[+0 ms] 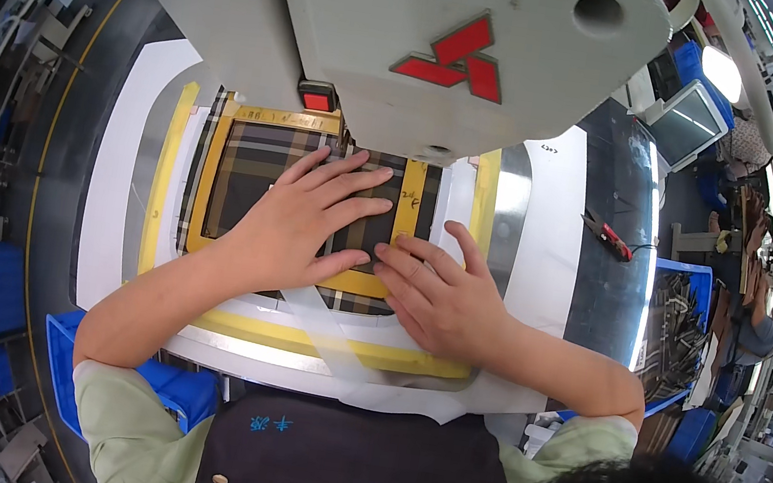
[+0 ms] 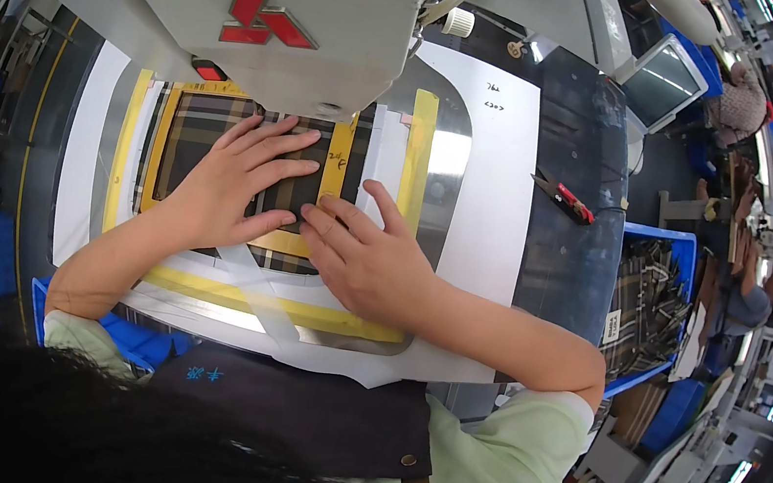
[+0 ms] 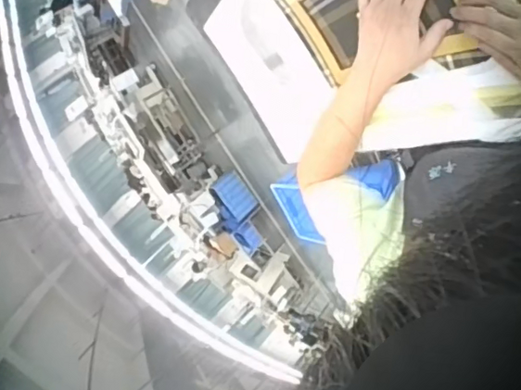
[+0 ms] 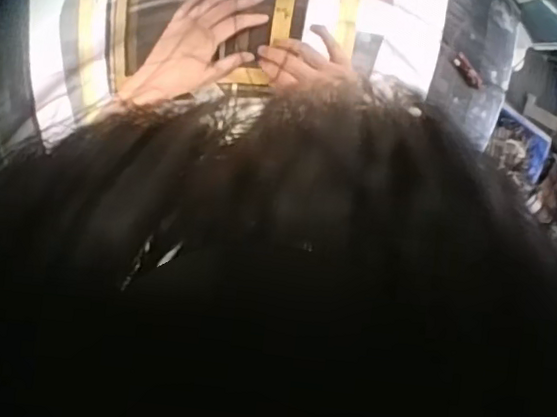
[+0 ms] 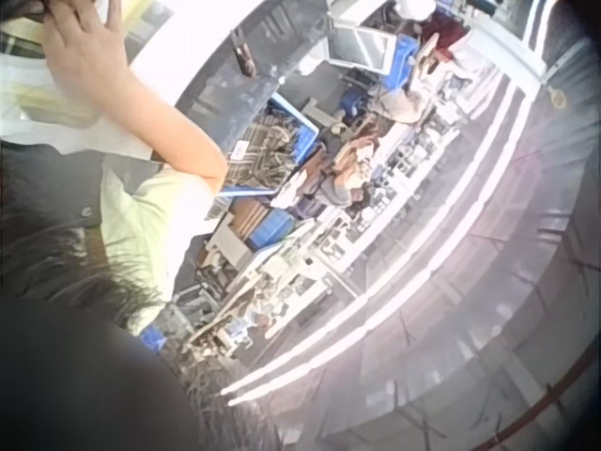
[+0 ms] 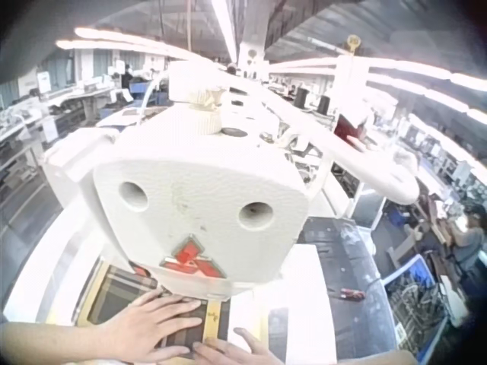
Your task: Operating an industrial automated sewing machine to attach labels or patterns to leather panels.
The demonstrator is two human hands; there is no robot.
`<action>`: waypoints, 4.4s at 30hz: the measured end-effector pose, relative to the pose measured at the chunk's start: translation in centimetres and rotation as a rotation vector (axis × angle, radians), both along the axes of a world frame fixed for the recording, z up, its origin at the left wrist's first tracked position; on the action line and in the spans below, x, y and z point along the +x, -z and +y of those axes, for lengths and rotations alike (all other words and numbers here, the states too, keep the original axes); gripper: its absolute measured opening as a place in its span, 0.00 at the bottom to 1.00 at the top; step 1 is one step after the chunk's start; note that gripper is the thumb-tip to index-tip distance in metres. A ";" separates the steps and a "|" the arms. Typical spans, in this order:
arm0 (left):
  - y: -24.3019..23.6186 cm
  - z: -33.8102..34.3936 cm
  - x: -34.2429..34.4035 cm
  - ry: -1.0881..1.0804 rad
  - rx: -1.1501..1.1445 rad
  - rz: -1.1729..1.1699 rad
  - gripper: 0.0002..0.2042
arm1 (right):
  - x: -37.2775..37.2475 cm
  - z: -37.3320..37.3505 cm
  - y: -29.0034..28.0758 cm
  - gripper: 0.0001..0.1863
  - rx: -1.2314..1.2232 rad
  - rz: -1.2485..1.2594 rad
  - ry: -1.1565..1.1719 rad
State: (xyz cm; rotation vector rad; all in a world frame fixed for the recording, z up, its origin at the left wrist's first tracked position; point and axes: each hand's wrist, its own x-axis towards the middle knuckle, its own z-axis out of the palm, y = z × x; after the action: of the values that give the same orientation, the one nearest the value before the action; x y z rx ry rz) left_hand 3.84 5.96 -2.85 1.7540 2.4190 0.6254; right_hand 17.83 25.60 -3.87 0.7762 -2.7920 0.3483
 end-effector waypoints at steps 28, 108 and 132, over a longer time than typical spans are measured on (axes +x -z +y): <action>-1.2 -2.5 3.0 0.097 -0.090 0.072 0.21 | -0.1 -0.2 0.4 0.20 0.129 0.142 -0.071; -3.4 -6.6 5.1 0.215 -0.030 0.092 0.21 | -1.7 5.8 -3.8 0.26 -0.253 -0.196 0.429; -2.0 -2.9 4.9 0.210 0.373 -0.042 0.12 | 2.7 16.3 -1.6 0.02 -0.959 0.311 0.958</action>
State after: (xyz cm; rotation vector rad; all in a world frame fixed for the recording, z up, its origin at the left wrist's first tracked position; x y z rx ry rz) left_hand 8.77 3.10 -0.86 2.0667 2.1541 1.1298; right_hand 20.52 41.85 -2.22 -0.6318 -1.9769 1.0774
